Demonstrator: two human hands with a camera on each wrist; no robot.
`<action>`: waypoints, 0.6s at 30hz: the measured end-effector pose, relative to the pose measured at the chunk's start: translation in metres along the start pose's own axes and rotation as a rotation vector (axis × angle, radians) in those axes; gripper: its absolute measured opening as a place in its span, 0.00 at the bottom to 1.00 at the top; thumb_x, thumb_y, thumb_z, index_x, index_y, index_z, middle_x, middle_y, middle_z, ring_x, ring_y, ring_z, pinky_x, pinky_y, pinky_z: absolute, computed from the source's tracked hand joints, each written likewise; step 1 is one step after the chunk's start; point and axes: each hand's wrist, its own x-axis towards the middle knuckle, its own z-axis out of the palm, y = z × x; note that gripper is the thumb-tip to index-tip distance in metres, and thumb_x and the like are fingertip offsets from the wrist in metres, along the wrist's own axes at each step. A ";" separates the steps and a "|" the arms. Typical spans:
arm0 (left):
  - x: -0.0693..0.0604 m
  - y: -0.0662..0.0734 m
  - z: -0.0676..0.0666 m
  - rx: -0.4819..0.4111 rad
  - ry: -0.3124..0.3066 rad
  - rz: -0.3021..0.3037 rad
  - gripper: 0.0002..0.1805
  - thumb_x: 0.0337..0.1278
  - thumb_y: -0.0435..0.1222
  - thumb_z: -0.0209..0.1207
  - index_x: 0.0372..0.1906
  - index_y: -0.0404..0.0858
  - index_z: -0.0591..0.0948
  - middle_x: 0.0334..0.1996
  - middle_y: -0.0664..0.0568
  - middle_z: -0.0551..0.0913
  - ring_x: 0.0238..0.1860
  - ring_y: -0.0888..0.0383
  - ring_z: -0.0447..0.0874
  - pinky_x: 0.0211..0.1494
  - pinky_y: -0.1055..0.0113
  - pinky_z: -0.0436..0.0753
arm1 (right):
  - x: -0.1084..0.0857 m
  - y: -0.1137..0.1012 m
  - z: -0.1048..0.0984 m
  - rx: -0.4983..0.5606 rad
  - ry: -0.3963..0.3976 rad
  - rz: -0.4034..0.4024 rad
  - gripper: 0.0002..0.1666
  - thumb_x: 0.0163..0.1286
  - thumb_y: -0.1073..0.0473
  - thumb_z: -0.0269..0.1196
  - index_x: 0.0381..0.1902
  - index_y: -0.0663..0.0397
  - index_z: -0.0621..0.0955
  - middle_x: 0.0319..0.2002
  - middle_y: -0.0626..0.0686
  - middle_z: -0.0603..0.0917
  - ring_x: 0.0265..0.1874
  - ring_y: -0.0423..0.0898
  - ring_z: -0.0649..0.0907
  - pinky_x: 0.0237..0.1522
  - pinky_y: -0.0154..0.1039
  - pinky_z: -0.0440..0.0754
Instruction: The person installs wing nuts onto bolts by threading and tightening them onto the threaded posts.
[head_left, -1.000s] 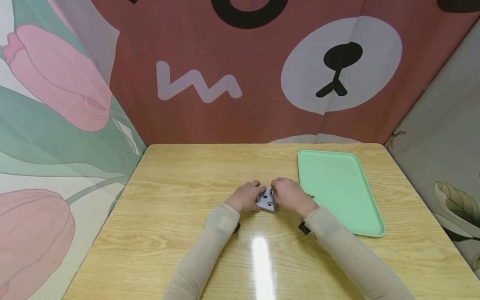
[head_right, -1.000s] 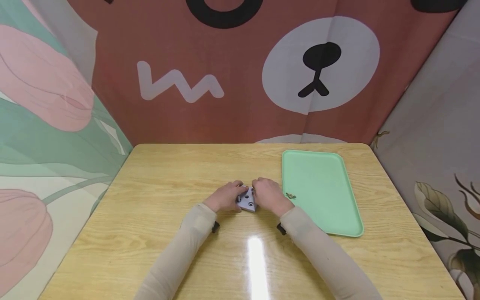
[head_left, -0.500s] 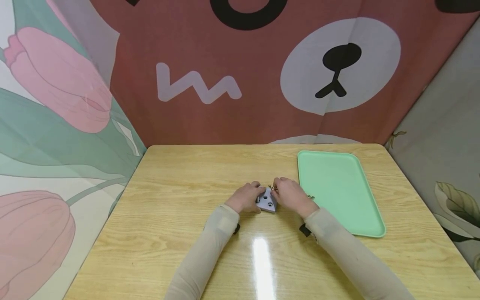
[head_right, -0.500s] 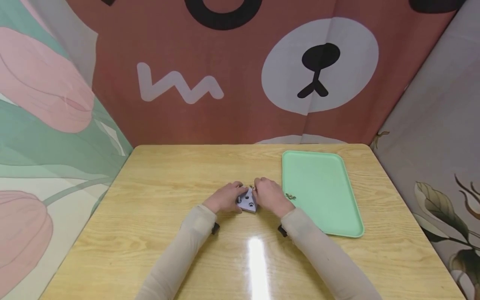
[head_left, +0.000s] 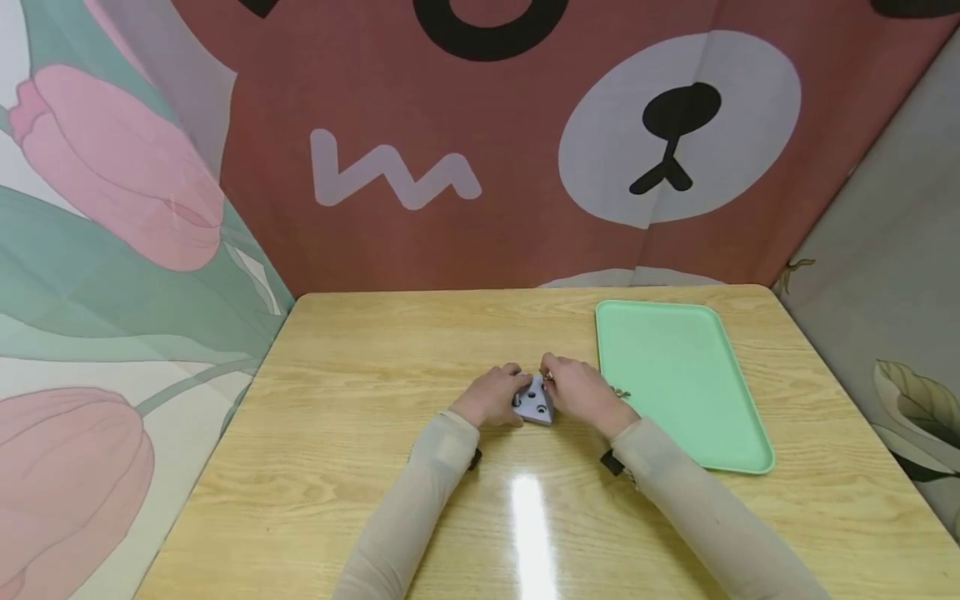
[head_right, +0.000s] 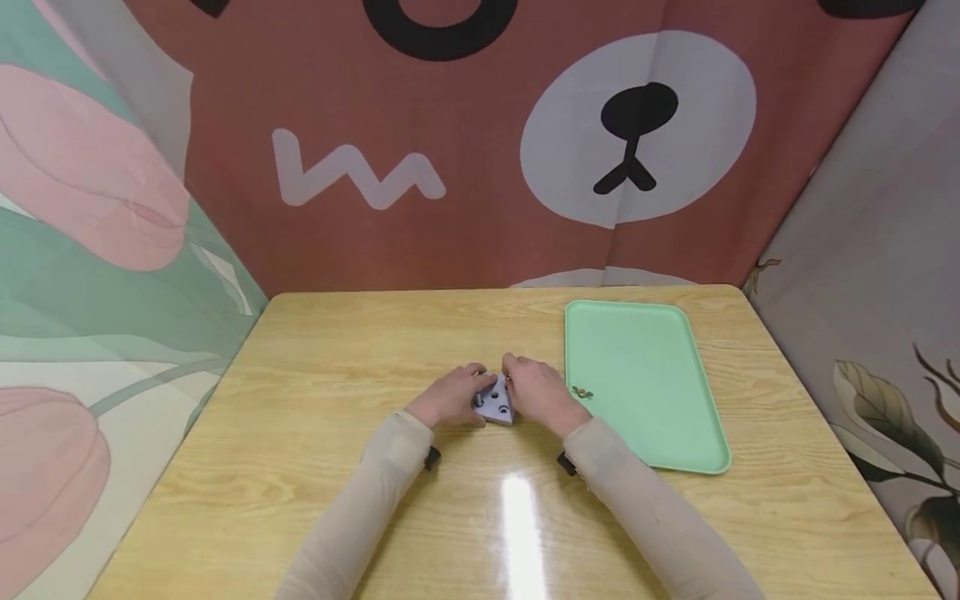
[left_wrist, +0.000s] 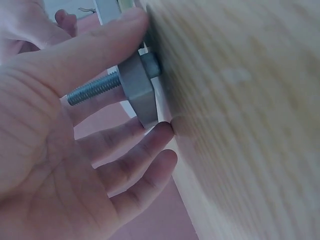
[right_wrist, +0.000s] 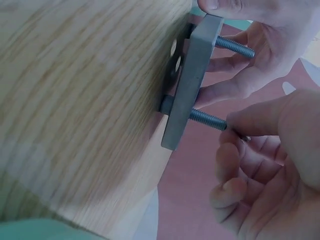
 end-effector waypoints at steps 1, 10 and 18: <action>0.000 0.000 0.000 0.000 0.002 0.001 0.42 0.47 0.47 0.70 0.69 0.45 0.67 0.65 0.48 0.65 0.58 0.50 0.69 0.57 0.61 0.72 | 0.000 0.000 0.000 0.005 -0.004 -0.004 0.05 0.66 0.64 0.60 0.40 0.56 0.77 0.30 0.51 0.80 0.23 0.42 0.78 0.23 0.37 0.75; 0.000 -0.001 0.004 0.001 0.010 0.009 0.42 0.46 0.47 0.70 0.69 0.47 0.67 0.64 0.48 0.66 0.58 0.50 0.69 0.56 0.61 0.73 | 0.000 -0.005 -0.002 0.027 -0.037 -0.029 0.11 0.64 0.65 0.58 0.43 0.62 0.82 0.35 0.55 0.82 0.29 0.44 0.80 0.28 0.37 0.78; 0.003 -0.003 0.003 -0.014 -0.010 -0.001 0.43 0.46 0.48 0.70 0.69 0.46 0.66 0.66 0.49 0.64 0.62 0.49 0.67 0.59 0.60 0.70 | 0.005 -0.007 -0.006 -0.102 0.013 -0.005 0.05 0.64 0.63 0.63 0.35 0.58 0.85 0.31 0.52 0.74 0.28 0.46 0.73 0.29 0.38 0.75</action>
